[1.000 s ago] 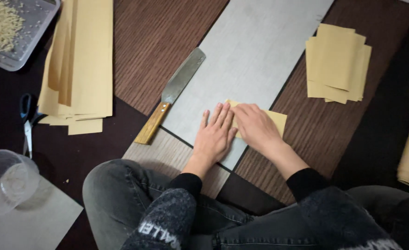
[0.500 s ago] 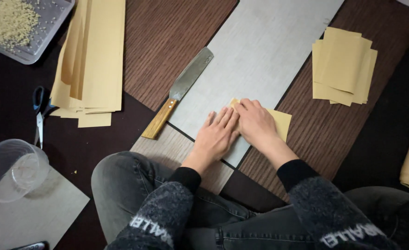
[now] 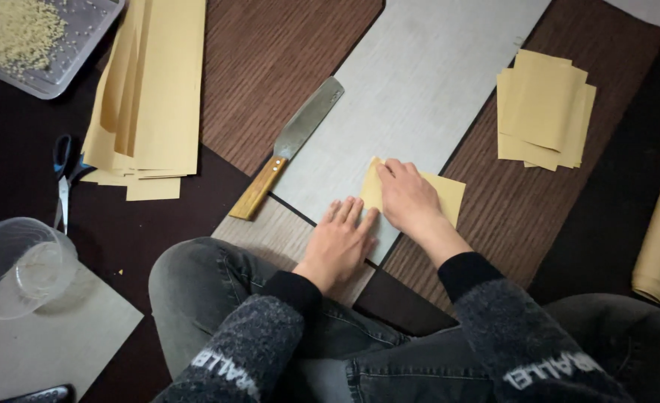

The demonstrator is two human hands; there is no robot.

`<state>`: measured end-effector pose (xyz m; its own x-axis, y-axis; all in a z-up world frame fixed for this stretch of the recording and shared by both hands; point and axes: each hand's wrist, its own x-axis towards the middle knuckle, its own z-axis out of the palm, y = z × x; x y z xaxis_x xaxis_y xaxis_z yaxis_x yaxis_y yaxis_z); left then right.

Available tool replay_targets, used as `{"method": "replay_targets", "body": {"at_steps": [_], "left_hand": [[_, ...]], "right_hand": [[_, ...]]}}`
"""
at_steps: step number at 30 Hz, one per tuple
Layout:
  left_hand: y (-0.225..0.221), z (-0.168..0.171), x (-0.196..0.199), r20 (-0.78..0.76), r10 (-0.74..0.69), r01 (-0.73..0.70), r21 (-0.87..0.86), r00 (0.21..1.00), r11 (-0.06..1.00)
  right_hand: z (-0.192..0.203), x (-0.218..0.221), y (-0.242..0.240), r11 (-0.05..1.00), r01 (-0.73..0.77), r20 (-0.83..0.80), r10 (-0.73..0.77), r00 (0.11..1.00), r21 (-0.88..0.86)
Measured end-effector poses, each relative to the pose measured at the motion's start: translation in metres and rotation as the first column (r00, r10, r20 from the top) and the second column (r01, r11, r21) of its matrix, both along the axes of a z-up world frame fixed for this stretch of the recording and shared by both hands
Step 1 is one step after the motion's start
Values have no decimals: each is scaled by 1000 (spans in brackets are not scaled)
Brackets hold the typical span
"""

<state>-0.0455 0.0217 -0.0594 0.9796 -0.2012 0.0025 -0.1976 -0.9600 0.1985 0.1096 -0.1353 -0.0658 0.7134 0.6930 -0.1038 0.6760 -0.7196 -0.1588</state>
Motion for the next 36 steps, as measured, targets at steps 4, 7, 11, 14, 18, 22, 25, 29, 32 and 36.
{"method": "replay_targets", "body": {"at_steps": [4,7,11,14,18,22,25,29,32,36], "left_hand": [[0,-4,2,-3,0,0,-16,1000,1000],[2,-11,5,13,2,-2,1,1000,1000],[0,-9,5,28,12,-12,5,1000,1000],[0,-4,5,39,17,-16,-12,999,1000],[-1,-3,5,29,20,-19,-22,999,1000],[-1,0,7,29,20,-20,-6,999,1000],[-2,0,6,12,4,-4,13,1000,1000],[-1,0,7,-2,7,-7,12,1000,1000],[-1,4,8,-2,9,-9,7,1000,1000],[-2,8,8,0,12,-12,-7,1000,1000]], "right_hand": [[-21,9,-4,1000,4,-28,-4,1000,10],[-15,-4,-3,999,-31,21,30,999,35],[-5,-25,-9,994,-106,162,101,982,28],[-5,-31,-8,991,-115,267,95,959,61],[-9,-27,-2,996,-66,299,45,953,61],[-9,-19,4,997,-37,248,20,969,63],[-37,-6,5,999,-12,250,1,968,39],[-43,2,10,1000,9,263,-4,965,-20],[-60,19,15,999,31,232,-26,972,-17],[-37,38,8,997,65,-60,-62,996,47]]}}
